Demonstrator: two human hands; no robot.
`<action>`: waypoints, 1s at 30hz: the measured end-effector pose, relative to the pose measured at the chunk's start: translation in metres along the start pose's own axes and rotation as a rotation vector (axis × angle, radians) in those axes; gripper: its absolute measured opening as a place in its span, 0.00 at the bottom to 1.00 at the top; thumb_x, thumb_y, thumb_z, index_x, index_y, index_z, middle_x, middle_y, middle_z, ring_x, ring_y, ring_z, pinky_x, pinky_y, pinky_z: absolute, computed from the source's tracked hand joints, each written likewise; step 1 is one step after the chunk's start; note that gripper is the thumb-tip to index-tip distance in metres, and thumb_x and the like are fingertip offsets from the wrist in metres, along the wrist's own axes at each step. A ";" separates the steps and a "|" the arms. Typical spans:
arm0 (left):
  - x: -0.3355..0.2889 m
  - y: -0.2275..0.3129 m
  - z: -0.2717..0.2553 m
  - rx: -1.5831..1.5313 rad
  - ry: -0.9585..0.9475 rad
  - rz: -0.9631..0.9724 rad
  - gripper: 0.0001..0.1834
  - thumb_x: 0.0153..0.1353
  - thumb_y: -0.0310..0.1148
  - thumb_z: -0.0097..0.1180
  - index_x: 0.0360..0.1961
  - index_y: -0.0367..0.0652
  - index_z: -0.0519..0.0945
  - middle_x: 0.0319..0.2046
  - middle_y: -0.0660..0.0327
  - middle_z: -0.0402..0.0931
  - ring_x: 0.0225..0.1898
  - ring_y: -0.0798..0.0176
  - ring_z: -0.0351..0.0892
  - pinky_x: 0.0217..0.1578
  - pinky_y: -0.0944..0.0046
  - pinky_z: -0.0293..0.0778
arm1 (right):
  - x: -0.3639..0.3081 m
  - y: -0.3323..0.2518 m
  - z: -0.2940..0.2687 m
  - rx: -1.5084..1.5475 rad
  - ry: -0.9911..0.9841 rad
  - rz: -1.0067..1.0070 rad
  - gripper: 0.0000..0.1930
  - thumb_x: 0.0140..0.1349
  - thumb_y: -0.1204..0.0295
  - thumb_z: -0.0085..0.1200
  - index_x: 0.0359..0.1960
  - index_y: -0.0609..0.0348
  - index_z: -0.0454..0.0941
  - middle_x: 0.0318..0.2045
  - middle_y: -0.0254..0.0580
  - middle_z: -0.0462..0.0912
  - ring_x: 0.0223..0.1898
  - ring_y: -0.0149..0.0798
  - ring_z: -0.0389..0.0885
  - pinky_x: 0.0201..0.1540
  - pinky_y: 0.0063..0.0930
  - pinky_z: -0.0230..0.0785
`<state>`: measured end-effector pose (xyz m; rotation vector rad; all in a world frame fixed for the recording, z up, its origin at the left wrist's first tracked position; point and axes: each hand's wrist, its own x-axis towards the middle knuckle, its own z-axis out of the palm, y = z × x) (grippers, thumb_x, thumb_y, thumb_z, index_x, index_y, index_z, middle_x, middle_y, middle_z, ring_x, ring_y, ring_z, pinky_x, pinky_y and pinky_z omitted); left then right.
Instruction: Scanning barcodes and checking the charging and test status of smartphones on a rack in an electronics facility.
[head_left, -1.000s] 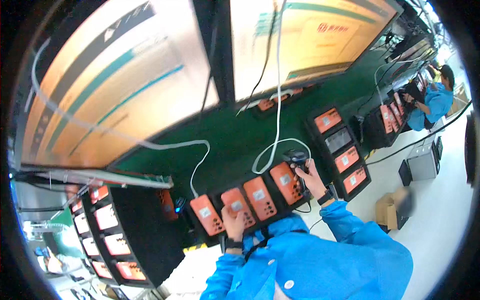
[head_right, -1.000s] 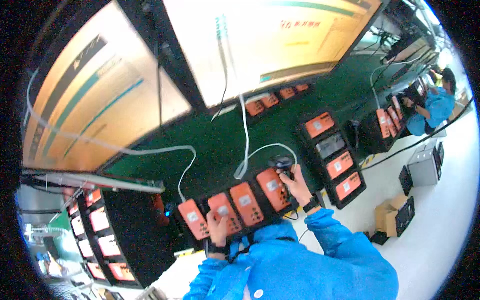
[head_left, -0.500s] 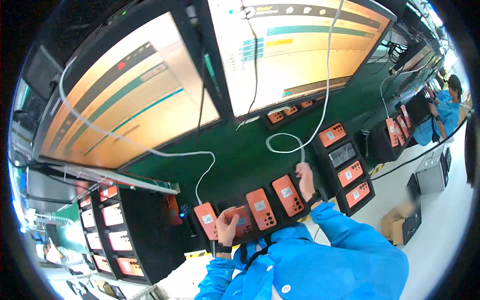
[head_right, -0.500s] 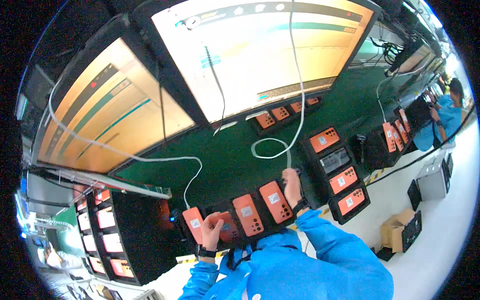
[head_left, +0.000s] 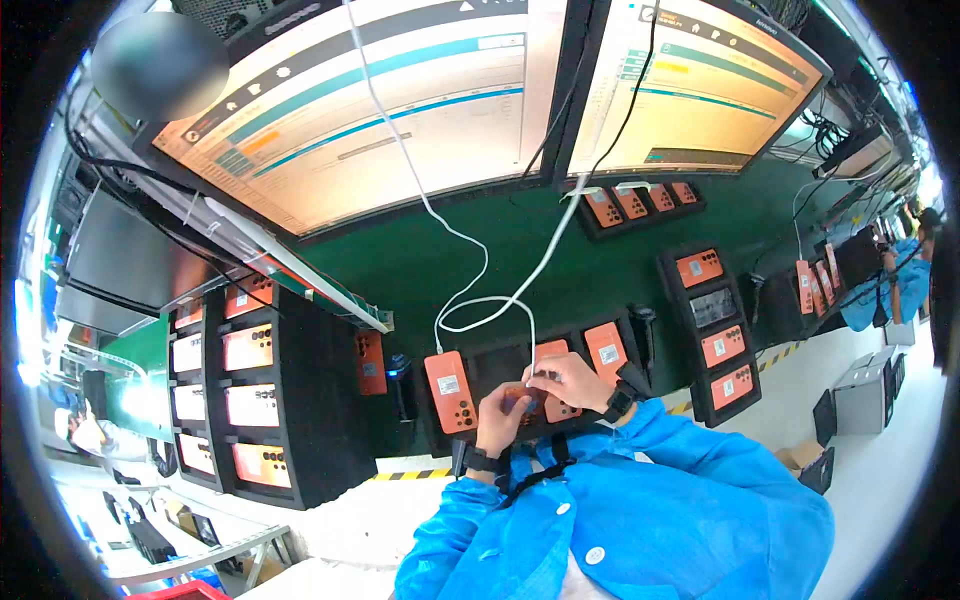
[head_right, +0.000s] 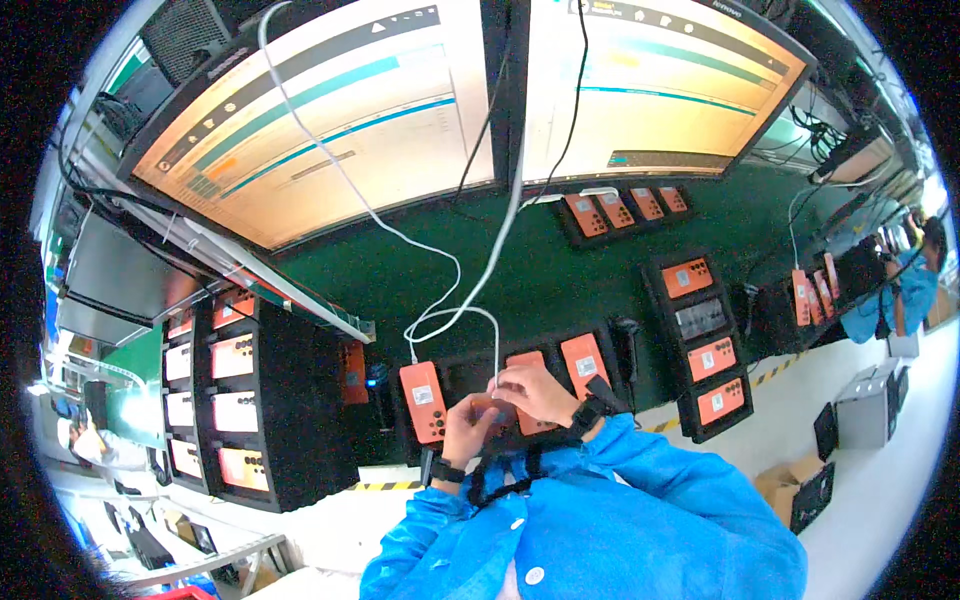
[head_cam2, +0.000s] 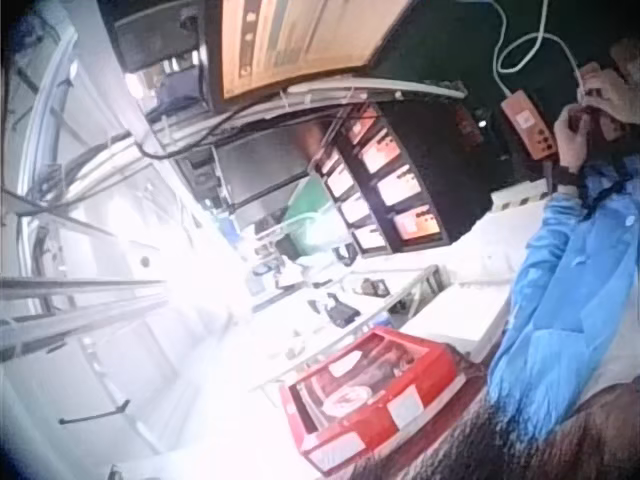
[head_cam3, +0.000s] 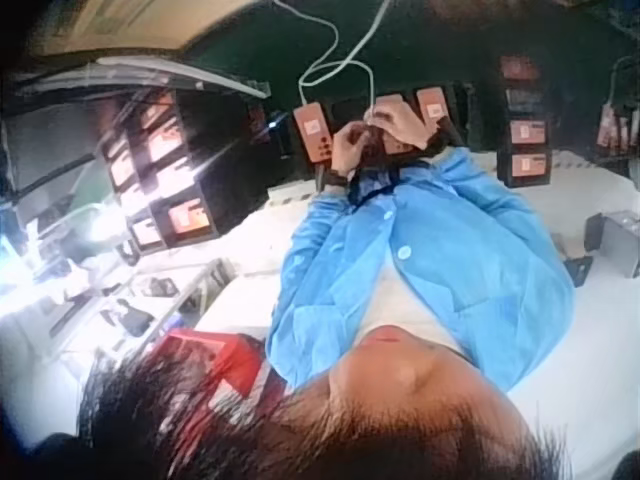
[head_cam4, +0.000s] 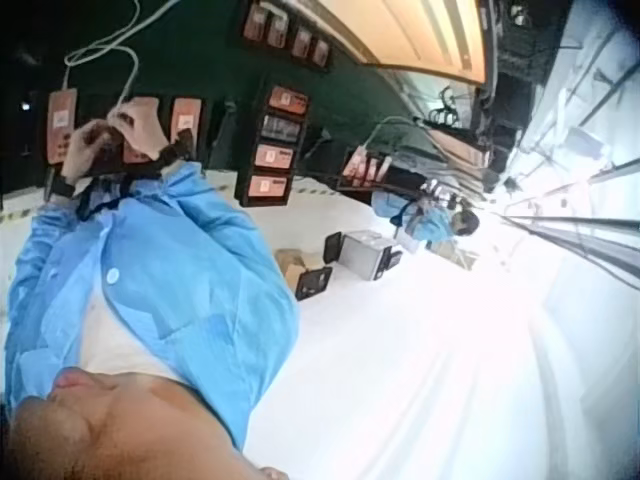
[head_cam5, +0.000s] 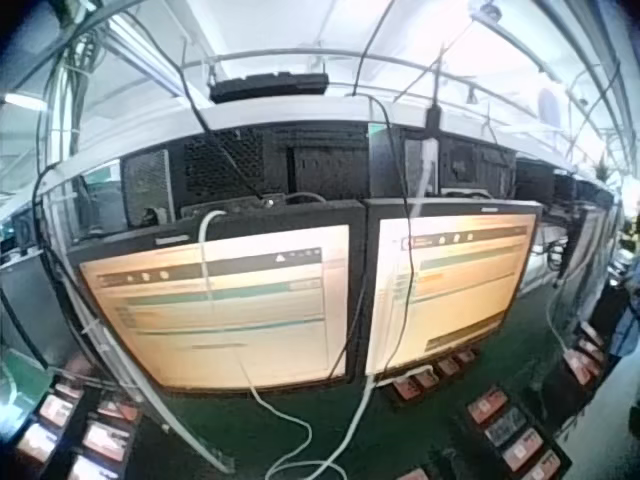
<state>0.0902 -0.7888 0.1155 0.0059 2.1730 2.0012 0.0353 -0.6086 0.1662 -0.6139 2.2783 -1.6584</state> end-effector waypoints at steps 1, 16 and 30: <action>-0.003 0.000 0.001 0.005 0.003 0.003 0.11 0.57 0.23 0.57 0.42 0.34 0.77 0.34 0.59 0.81 0.36 0.70 0.79 0.39 0.69 0.74 | -0.001 -0.001 0.000 -0.107 -0.013 -0.061 0.07 0.59 0.70 0.55 0.34 0.59 0.79 0.32 0.41 0.81 0.36 0.39 0.80 0.39 0.28 0.71; 0.083 -0.071 -0.010 0.192 0.464 -0.061 0.27 0.50 0.30 0.60 0.52 0.32 0.70 0.46 0.44 0.74 0.49 0.48 0.74 0.51 0.56 0.69 | -0.134 0.066 -0.004 0.058 0.491 0.416 0.16 0.63 0.65 0.52 0.48 0.62 0.75 0.40 0.40 0.81 0.42 0.32 0.79 0.44 0.29 0.71; -0.061 0.006 0.170 0.129 -0.378 0.057 0.05 0.56 0.26 0.54 0.34 0.37 0.79 0.28 0.61 0.80 0.30 0.70 0.78 0.32 0.70 0.73 | -0.528 0.153 0.124 0.685 1.267 1.549 0.12 0.61 0.66 0.50 0.40 0.60 0.78 0.36 0.45 0.81 0.31 0.39 0.80 0.31 0.37 0.73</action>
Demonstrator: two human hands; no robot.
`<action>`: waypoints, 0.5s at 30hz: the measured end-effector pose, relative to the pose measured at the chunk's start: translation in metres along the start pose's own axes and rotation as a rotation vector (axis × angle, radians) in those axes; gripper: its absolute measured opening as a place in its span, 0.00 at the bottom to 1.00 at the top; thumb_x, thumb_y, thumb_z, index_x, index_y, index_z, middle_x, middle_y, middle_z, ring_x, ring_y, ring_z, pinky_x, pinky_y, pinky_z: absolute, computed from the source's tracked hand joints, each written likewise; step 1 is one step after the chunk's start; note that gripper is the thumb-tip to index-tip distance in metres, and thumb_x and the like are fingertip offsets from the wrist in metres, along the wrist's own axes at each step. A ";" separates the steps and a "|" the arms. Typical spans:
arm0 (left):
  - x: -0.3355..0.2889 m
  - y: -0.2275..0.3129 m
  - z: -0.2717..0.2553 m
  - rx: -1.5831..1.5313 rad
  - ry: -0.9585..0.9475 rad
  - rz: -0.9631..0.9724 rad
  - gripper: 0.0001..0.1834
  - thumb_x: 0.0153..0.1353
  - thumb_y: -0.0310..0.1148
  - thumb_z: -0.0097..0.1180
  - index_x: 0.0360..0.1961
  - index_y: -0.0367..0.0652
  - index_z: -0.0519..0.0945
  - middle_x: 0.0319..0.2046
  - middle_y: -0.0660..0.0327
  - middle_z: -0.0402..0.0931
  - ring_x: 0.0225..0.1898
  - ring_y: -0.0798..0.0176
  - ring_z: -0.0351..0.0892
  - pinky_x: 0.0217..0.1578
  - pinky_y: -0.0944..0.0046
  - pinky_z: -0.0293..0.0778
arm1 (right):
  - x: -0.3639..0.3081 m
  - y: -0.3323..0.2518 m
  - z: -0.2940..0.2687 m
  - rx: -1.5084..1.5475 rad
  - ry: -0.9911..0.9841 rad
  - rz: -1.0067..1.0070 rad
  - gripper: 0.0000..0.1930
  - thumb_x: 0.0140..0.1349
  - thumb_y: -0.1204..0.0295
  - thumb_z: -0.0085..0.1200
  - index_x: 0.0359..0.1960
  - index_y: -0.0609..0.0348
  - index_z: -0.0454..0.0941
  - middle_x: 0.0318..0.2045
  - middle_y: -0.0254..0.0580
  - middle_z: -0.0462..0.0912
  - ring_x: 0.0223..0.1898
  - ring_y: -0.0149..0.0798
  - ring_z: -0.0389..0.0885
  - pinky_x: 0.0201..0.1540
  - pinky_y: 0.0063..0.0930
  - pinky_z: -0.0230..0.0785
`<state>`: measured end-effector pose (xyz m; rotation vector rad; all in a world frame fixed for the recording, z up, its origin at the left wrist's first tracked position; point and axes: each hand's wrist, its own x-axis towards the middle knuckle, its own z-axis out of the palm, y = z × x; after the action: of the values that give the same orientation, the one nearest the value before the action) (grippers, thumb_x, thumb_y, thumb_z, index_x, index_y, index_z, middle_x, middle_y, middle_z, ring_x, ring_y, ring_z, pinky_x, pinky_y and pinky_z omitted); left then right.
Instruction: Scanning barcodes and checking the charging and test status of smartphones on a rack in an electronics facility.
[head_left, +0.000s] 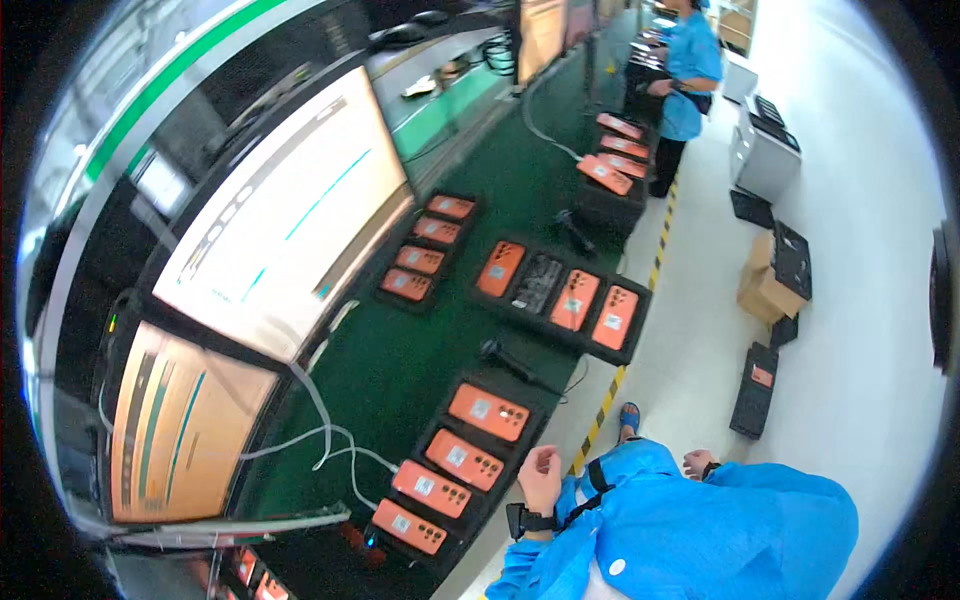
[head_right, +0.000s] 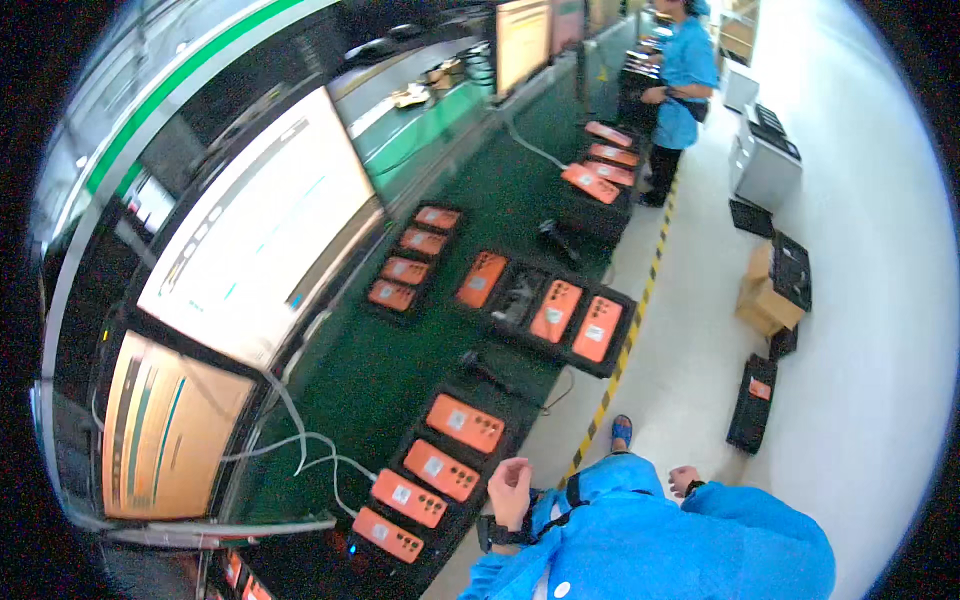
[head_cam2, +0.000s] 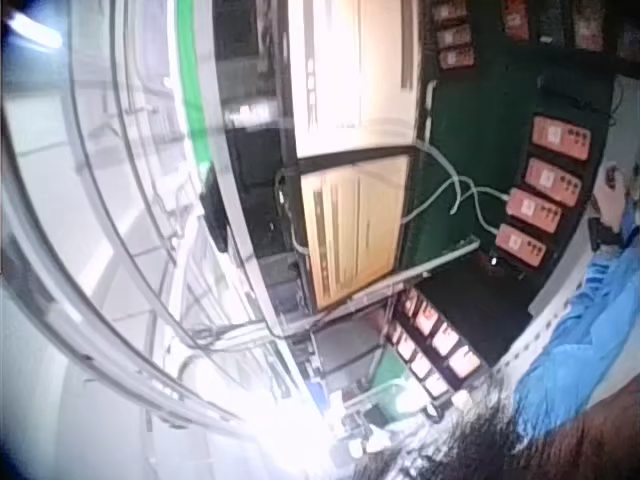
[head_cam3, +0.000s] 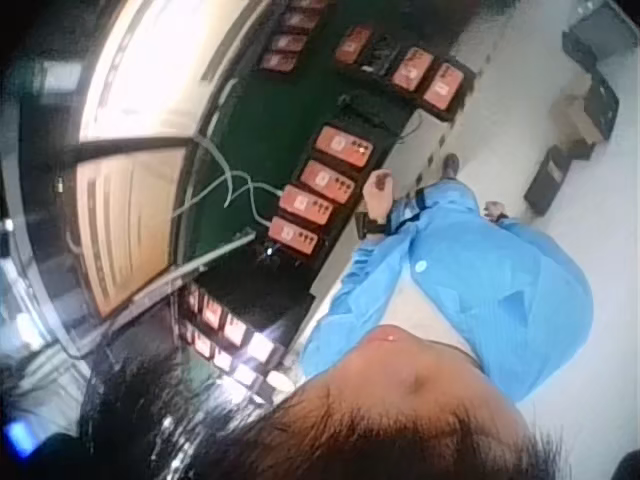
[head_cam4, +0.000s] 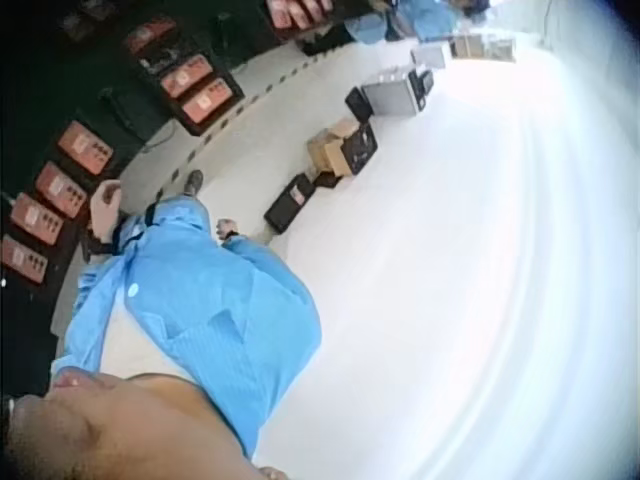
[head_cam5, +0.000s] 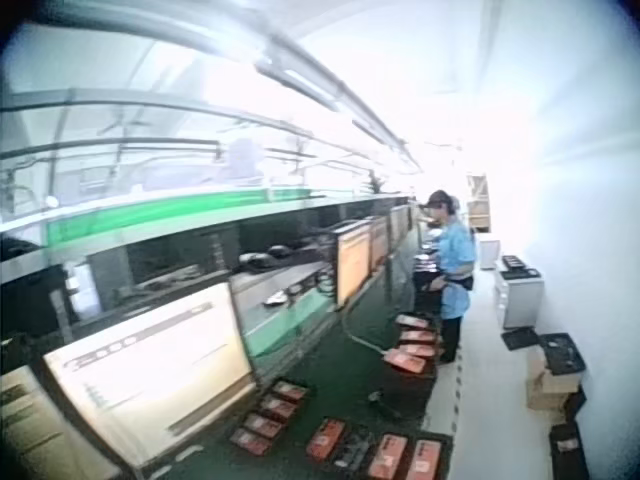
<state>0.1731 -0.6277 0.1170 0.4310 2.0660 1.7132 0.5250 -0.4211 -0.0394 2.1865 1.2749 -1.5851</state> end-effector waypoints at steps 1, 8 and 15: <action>0.006 0.011 0.017 0.011 -0.157 -0.017 0.05 0.57 0.26 0.54 0.34 0.38 0.79 0.29 0.62 0.80 0.31 0.70 0.78 0.32 0.71 0.72 | 0.005 0.009 -0.001 0.035 -0.010 -0.009 0.13 0.59 0.65 0.52 0.40 0.60 0.79 0.36 0.45 0.82 0.32 0.39 0.80 0.32 0.37 0.73; 0.057 0.050 0.155 0.048 -0.266 0.056 0.05 0.57 0.25 0.53 0.34 0.38 0.79 0.27 0.64 0.79 0.30 0.72 0.77 0.34 0.72 0.72 | 0.115 0.050 -0.042 -0.318 0.146 -0.316 0.21 0.55 0.54 0.54 0.38 0.61 0.82 0.38 0.58 0.81 0.41 0.51 0.81 0.45 0.35 0.72; 0.070 0.081 0.299 0.017 -0.420 0.036 0.06 0.58 0.25 0.53 0.36 0.37 0.78 0.29 0.64 0.79 0.32 0.72 0.77 0.34 0.72 0.72 | 0.136 -0.058 -0.154 0.306 -0.020 -0.084 0.14 0.62 0.63 0.49 0.45 0.57 0.74 0.37 0.40 0.80 0.32 0.36 0.79 0.32 0.31 0.73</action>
<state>0.2608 -0.3233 0.1428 0.7660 1.7767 1.4716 0.6035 -0.2247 -0.0679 2.3060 1.2007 -1.9438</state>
